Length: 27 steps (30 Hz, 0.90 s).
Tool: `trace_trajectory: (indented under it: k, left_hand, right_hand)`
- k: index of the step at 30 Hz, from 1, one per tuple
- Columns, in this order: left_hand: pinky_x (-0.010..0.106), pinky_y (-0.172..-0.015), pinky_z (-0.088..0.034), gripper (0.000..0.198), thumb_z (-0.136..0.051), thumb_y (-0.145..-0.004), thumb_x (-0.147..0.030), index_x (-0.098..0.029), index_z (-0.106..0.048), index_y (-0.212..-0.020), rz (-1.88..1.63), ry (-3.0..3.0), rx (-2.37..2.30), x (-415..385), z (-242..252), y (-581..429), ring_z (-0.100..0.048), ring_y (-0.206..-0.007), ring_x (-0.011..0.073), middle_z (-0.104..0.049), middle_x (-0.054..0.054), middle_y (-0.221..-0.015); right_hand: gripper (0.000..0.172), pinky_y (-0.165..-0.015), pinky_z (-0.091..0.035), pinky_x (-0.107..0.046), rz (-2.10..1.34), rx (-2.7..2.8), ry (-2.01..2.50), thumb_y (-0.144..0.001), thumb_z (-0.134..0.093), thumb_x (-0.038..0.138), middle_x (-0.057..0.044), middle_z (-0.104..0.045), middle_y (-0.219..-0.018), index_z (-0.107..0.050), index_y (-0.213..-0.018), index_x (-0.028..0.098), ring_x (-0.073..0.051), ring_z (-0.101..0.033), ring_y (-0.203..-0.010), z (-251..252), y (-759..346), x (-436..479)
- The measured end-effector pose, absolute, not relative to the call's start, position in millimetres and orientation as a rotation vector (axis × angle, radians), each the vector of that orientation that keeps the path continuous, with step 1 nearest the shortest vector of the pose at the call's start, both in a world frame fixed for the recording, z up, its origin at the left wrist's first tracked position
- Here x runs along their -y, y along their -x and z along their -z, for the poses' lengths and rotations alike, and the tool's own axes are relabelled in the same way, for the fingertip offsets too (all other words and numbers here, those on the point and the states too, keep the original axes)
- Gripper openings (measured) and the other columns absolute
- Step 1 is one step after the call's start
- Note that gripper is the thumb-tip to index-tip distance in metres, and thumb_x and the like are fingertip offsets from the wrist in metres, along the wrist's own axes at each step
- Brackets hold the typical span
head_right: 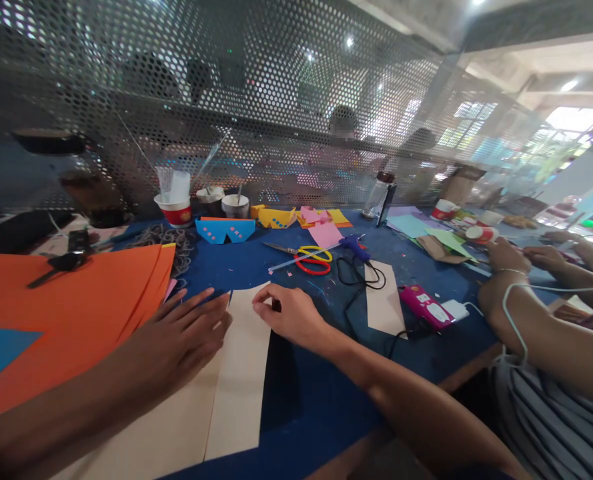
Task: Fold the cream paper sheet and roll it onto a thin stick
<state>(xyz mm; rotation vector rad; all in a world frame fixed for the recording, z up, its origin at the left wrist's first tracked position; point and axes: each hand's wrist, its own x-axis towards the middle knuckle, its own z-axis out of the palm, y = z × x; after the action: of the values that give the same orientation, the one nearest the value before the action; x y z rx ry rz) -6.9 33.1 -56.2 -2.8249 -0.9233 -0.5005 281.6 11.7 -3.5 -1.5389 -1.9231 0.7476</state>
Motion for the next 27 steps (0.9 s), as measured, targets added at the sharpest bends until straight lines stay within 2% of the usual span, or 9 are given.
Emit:
trace_trajectory:
  k: [3,7,12,17,20,22,24,27]
  left_hand:
    - [0.055,-0.137,-0.017,0.044,-0.046,-0.115,-0.054,-0.032,-0.066,-0.148,0.468,2.854,0.925,-30.5,52.7,8.5,-0.042,-0.165,0.0321,-0.054,0.003,-0.176]
    - [0.055,-0.138,-0.011,0.044,-0.047,-0.114,-0.055,-0.032,-0.066,-0.147,0.484,2.849,0.906,-29.4,53.7,9.2,-0.041,-0.166,0.0324,-0.053,0.003,-0.176]
    - [0.054,-0.138,-0.01,0.048,-0.047,-0.115,-0.057,-0.031,-0.063,-0.152,0.46,2.839,0.901,-29.4,57.2,9.6,-0.04,-0.167,0.0322,-0.049,0.004,-0.179]
    - [0.054,-0.138,-0.013,0.05,-0.047,-0.115,-0.057,-0.033,-0.06,-0.158,0.482,2.847,0.897,-29.0,57.0,9.6,-0.04,-0.167,0.0319,-0.05,0.003,-0.178]
    - [0.054,-0.138,-0.013,0.051,-0.046,-0.115,-0.058,-0.035,-0.059,-0.159,0.472,2.85,0.914,-29.3,57.0,9.1,-0.04,-0.167,0.0322,-0.05,0.002,-0.178]
    - [0.053,-0.138,-0.012,0.05,-0.045,-0.115,-0.058,-0.034,-0.06,-0.157,0.469,2.845,0.915,-30.3,57.0,8.7,-0.04,-0.167,0.0317,-0.05,0.001,-0.178]
    - [0.051,-0.139,-0.01,0.054,-0.046,-0.115,-0.059,-0.032,-0.055,-0.161,0.488,2.827,0.897,-32.3,56.5,8.9,-0.039,-0.167,0.0302,-0.05,0.002,-0.178]
    - [0.049,-0.139,-0.009,0.059,-0.041,-0.117,-0.055,-0.026,-0.046,-0.168,0.568,2.8,0.837,-36.8,54.4,11.9,-0.038,-0.167,0.0287,-0.055,0.005,-0.174]
  right_hand:
    - [0.017,-0.075,-0.045,-0.027,-0.799,1.927,1.516,-0.099,-0.075,0.032,0.003,-0.076,-0.085,-0.082,-0.113,0.026,-0.014,-0.064,-0.076,-0.4,-282.9,-9.2]
    - [0.02,-0.076,-0.046,-0.027,-0.826,1.947,1.481,-0.096,-0.073,0.02,0.002,-0.082,-0.099,-0.084,-0.111,0.027,-0.014,-0.065,-0.077,-1.9,-282.3,-7.1]
    - [0.024,-0.068,-0.041,-0.027,-0.829,2.003,1.555,-0.093,-0.068,0.011,0.004,-0.074,-0.076,-0.085,-0.103,0.025,-0.013,-0.06,-0.065,-1.6,-281.3,-7.2]
    - [0.025,-0.066,-0.04,-0.026,-0.865,2.003,1.547,-0.09,-0.067,0.009,0.006,-0.069,-0.068,-0.084,-0.1,0.024,-0.011,-0.056,-0.06,-4.8,-282.3,-5.0]
    - [0.025,-0.066,-0.04,-0.026,-0.87,2.009,1.545,-0.089,-0.067,0.009,0.006,-0.069,-0.068,-0.084,-0.1,0.024,-0.011,-0.057,-0.06,-5.4,-282.3,-4.6]
    - [0.023,-0.068,-0.041,-0.026,-0.856,1.998,1.523,-0.09,-0.067,0.01,0.004,-0.073,-0.075,-0.084,-0.1,0.024,-0.012,-0.06,-0.066,-4.1,-282.2,-6.0]
    - [0.021,-0.07,-0.042,-0.026,-0.832,1.964,1.51,-0.093,-0.068,0.012,0.003,-0.075,-0.08,-0.083,-0.101,0.024,-0.013,-0.062,-0.071,-1.8,-282.3,-8.8]
    - [0.018,-0.069,-0.04,-0.026,-0.776,1.923,1.539,-0.096,-0.069,0.016,0.004,-0.068,-0.075,-0.084,-0.103,0.023,-0.013,-0.059,-0.069,2.0,-283.0,-14.3]
